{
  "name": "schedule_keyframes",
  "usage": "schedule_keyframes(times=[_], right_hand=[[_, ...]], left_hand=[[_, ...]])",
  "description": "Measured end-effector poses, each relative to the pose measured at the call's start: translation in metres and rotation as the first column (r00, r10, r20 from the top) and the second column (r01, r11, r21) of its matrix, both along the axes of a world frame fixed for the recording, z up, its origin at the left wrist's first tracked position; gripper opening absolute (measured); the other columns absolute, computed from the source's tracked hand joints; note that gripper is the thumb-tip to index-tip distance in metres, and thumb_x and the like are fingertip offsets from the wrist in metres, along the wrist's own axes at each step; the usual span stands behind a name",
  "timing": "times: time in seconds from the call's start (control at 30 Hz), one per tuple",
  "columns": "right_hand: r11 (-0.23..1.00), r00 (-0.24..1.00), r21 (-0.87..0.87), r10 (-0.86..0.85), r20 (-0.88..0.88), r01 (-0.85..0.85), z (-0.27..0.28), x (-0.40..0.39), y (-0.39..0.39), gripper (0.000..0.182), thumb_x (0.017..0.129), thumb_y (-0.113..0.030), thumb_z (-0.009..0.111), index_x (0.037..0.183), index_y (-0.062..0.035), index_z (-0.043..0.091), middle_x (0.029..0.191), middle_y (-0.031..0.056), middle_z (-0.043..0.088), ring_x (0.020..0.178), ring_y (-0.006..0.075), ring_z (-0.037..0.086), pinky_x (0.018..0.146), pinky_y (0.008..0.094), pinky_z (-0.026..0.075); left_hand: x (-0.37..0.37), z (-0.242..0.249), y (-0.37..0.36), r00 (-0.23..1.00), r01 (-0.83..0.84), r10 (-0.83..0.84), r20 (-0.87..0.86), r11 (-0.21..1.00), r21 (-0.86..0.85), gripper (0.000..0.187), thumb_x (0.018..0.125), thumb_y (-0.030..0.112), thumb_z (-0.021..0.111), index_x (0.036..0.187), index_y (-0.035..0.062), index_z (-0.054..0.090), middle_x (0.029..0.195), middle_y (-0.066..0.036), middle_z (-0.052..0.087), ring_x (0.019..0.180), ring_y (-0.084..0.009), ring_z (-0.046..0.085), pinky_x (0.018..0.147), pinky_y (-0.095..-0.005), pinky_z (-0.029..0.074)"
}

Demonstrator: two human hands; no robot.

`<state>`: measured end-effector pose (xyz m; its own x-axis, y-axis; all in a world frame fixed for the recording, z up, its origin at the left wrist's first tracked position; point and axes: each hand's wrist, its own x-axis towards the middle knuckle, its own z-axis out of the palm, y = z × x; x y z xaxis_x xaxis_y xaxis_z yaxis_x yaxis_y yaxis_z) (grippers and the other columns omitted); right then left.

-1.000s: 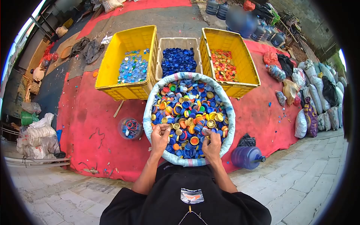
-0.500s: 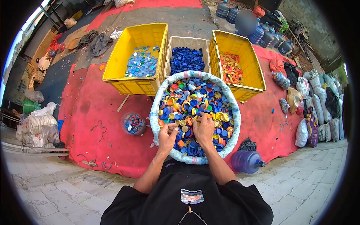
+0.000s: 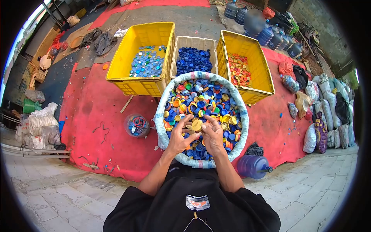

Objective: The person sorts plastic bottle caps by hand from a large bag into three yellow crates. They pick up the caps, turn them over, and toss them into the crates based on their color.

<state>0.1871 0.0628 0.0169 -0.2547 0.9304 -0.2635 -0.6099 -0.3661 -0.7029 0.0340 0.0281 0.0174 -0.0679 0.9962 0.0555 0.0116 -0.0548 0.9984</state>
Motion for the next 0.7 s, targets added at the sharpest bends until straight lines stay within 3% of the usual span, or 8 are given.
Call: schedule_keyframes(times=[0.07,0.13,0.2,0.3,0.4,0.43,0.53,0.7], right_hand=[[0.998,0.99,-0.056,0.005,-0.142,-0.013,0.0,-0.003,-0.005,0.044,0.086,-0.002,0.065,0.125,-0.0004,0.043,0.1,0.0104,0.063,0.092,0.0179,0.064,0.085,0.0309,0.051],[0.991,0.968,-0.13,-0.026,-0.249,-0.007,0.004,-0.007,-0.01,0.038,0.088,-0.003,0.063,0.122,-0.0018,0.045,0.103,0.0118,0.062,0.09,0.0192,0.065,0.085,0.0325,0.052],[0.984,0.972,-0.177,-0.037,-0.231,-0.005,0.004,-0.008,-0.013,0.031,0.089,-0.005,0.06,0.117,-0.0034,0.047,0.104,0.0127,0.061,0.09,0.0208,0.064,0.081,0.0341,0.054],[0.971,0.977,-0.235,-0.019,-0.211,-0.031,-0.008,-0.008,-0.016,0.028,0.09,-0.003,0.057,0.117,-0.0044,0.049,0.107,0.0126,0.06,0.093,0.0194,0.061,0.081,0.0338,0.054],[0.951,0.976,-0.308,-0.046,-0.211,-0.022,-0.002,-0.012,-0.018,0.03,0.09,-0.003,0.057,0.119,-0.0047,0.049,0.107,0.0134,0.06,0.093,0.0199,0.062,0.081,0.0344,0.055],[0.956,0.972,-0.29,-0.04,-0.231,-0.03,-0.004,-0.011,-0.019,0.031,0.09,-0.003,0.055,0.121,-0.0048,0.049,0.109,0.0133,0.06,0.096,0.0217,0.061,0.085,0.0366,0.054],[0.951,0.971,-0.308,-0.06,-0.232,-0.015,-0.003,-0.012,-0.02,0.031,0.09,-0.003,0.052,0.121,-0.0045,0.048,0.111,0.0126,0.06,0.101,0.0239,0.06,0.089,0.0387,0.052],[0.95,0.963,-0.308,-0.12,-0.243,0.041,-0.019,-0.013,-0.024,0.032,0.089,-0.006,0.052,0.121,-0.004,0.048,0.108,0.012,0.06,0.102,0.0253,0.059,0.093,0.0405,0.05]], left_hand=[[0.0,0.002,0.004,0.998,0.046,-0.045,-0.038,0.998,0.039,0.067,0.081,0.011,0.077,0.137,-0.0026,0.044,0.13,-0.015,0.056,0.112,-0.0196,0.059,0.09,-0.0328,0.051],[-0.002,-0.003,0.004,0.997,0.069,-0.068,0.026,0.997,-0.029,0.066,0.079,0.013,0.079,0.135,-0.0025,0.047,0.121,-0.015,0.062,0.109,-0.0199,0.061,0.091,-0.0329,0.051],[0.0,-0.005,0.001,0.992,0.073,-0.065,0.108,0.995,-0.07,0.065,0.079,0.014,0.08,0.134,-0.0027,0.048,0.118,-0.014,0.064,0.107,-0.0195,0.063,0.091,-0.0322,0.051],[0.006,0.005,-0.01,0.998,0.036,-0.039,-0.053,0.998,-0.047,0.067,0.075,0.014,0.082,0.132,-0.001,0.051,0.122,-0.015,0.062,0.111,-0.023,0.061,0.094,-0.0354,0.049],[0.011,0.01,-0.018,0.873,0.008,0.122,-0.472,0.965,0.263,0.071,0.069,0.013,0.084,0.131,0.0019,0.053,0.126,-0.015,0.06,0.117,-0.0287,0.057,0.098,-0.0396,0.047],[0.015,0.01,-0.019,0.889,-0.014,0.128,-0.44,0.967,0.254,0.067,0.064,0.012,0.085,0.125,0.0037,0.058,0.125,-0.015,0.059,0.118,-0.0333,0.055,0.097,-0.0424,0.046],[0.018,0.005,-0.023,0.838,-0.022,0.19,-0.512,0.949,0.315,0.057,0.065,0.01,0.084,0.117,0.0031,0.062,0.12,-0.014,0.06,0.113,-0.033,0.057,0.094,-0.0417,0.047],[0.018,0.001,-0.027,0.844,-0.064,0.23,-0.485,0.94,0.334,0.04,0.067,0.006,0.081,0.103,0.0032,0.065,0.118,-0.014,0.061,0.108,-0.0326,0.059,0.091,-0.0413,0.048]])
